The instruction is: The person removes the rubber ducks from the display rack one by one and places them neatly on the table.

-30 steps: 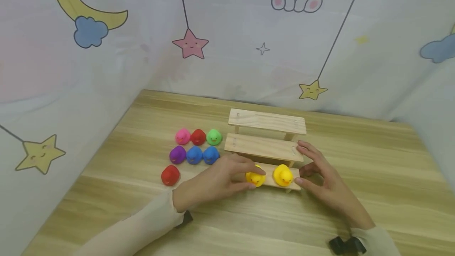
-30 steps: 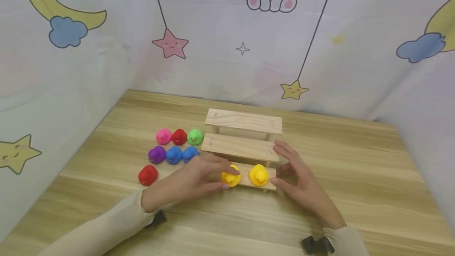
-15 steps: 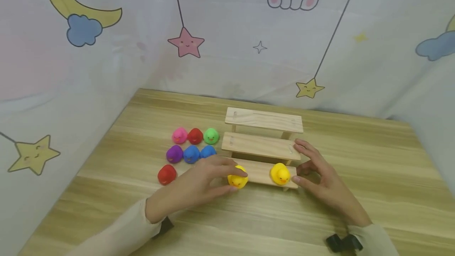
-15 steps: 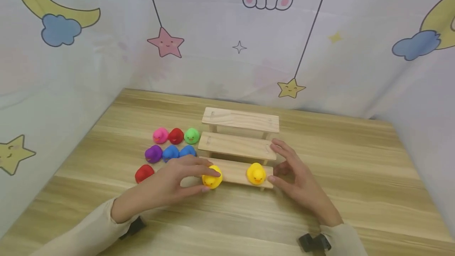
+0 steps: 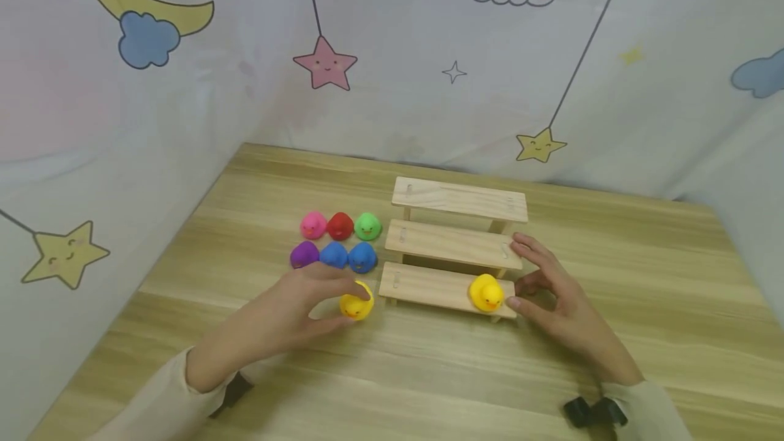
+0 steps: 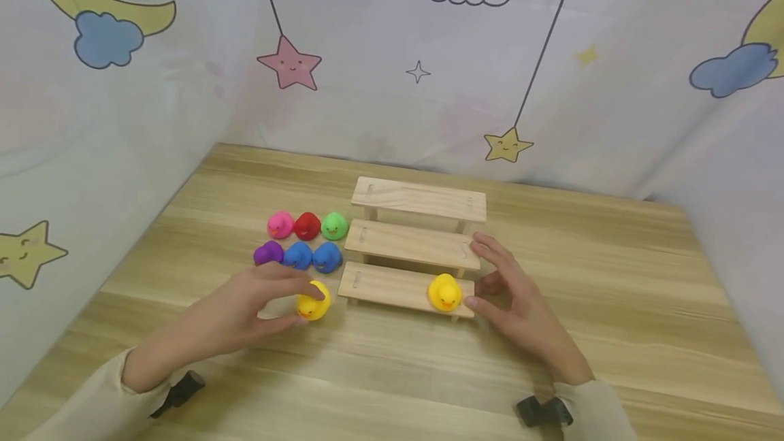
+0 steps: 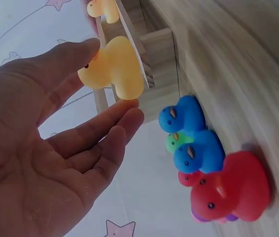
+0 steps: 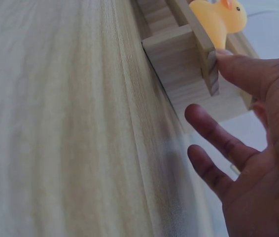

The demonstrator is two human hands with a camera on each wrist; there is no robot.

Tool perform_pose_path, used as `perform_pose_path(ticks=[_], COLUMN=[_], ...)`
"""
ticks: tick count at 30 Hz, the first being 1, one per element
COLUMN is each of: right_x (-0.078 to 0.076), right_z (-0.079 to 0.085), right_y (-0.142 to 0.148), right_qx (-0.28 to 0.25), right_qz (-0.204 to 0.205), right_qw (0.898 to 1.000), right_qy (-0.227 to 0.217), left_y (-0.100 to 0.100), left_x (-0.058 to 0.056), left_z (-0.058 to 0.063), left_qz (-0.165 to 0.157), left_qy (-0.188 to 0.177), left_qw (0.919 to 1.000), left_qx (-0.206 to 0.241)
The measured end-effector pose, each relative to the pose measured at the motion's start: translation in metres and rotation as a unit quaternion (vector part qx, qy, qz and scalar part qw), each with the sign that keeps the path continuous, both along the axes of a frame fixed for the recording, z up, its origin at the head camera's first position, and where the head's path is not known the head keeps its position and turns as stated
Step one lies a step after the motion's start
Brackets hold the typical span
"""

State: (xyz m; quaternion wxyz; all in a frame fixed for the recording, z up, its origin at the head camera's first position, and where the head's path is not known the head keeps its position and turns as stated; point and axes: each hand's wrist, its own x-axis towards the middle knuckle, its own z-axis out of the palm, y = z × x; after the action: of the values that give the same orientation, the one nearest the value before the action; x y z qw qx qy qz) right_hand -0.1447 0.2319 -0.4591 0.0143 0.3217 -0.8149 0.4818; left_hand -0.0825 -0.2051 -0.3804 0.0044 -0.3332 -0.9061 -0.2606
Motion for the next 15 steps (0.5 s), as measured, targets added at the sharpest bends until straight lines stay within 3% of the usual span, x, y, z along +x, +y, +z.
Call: perform_pose_path(ticks=[15], right_x=[0.001], right_z=[0.002], right_y=[0.0], right_qx=[0.013], right_qz=[-0.011], right_qw=[1.0], right_qy=[-0.012], left_y=[-0.018], left_x=[0.002], left_z=[-0.003], left_qz=[0.01], left_qy=[-0.022], left_qw=[0.9993], left_qx=[-0.03])
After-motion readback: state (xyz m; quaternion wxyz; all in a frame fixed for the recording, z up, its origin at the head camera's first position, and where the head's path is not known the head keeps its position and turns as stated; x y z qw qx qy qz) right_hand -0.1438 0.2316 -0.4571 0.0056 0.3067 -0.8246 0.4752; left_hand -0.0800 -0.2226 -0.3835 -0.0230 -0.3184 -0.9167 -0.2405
